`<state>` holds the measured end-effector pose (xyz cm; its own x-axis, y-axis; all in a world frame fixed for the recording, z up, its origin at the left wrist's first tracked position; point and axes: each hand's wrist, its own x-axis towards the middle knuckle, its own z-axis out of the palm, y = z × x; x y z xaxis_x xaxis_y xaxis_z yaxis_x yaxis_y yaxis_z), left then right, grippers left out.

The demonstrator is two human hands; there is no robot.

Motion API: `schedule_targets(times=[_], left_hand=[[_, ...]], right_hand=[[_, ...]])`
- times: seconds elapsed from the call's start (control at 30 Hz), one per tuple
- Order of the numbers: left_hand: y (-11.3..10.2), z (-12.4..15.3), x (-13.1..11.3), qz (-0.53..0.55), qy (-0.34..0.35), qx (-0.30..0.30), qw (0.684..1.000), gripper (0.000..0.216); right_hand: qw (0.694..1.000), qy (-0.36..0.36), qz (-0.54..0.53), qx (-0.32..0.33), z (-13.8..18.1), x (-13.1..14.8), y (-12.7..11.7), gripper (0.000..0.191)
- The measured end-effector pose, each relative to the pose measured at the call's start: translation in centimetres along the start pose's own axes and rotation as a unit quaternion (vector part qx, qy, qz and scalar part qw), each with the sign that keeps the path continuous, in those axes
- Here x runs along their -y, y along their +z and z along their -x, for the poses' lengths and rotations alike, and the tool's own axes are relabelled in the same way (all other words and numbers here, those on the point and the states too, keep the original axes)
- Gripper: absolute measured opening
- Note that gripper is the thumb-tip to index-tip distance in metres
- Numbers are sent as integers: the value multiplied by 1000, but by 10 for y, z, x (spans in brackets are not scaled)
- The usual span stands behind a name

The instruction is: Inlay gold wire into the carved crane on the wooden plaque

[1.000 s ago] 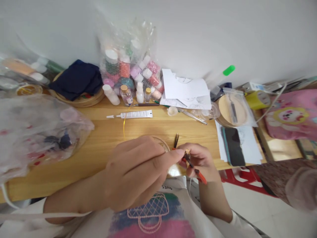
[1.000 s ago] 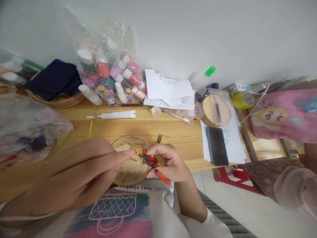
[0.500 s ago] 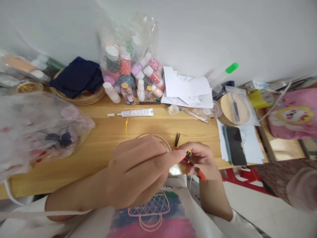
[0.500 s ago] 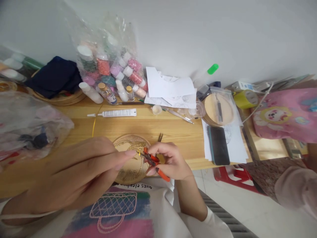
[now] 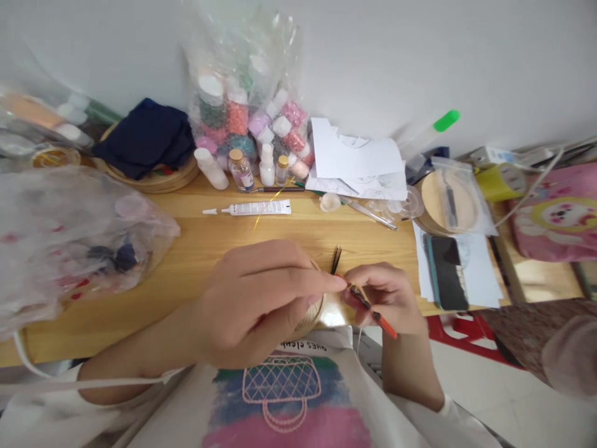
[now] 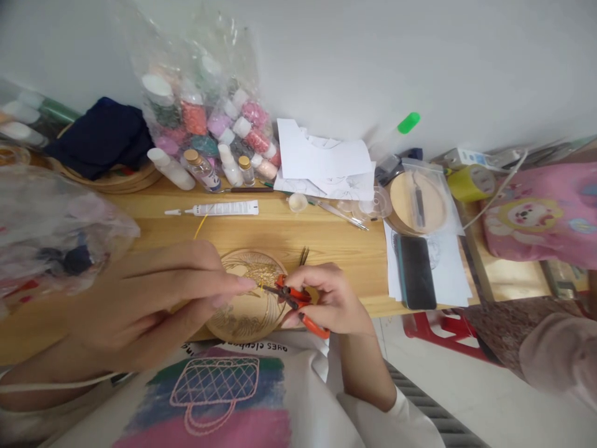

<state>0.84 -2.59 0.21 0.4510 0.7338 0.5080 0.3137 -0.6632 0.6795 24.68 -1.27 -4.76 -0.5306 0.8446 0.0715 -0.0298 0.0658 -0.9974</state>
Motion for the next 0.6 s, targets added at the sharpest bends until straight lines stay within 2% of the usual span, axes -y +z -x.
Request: schedule_targets(times=[0.13, 0.27, 0.37, 0.6], left_hand=[[4, -2, 10, 12, -34, 6, 999, 18], [5, -6, 16, 33, -74, 56, 995, 15], [7, -8, 20, 40, -71, 66, 994, 15], [11, -14, 23, 17, -43, 47, 998, 16]], right_hand=[[999, 12, 31, 3, -3, 2, -2, 32], [997, -3, 76, 23, -9, 1, -2, 32], [997, -9, 76, 32, -11, -1, -3, 30], [997, 3, 67, 40, -11, -6, -7, 33]])
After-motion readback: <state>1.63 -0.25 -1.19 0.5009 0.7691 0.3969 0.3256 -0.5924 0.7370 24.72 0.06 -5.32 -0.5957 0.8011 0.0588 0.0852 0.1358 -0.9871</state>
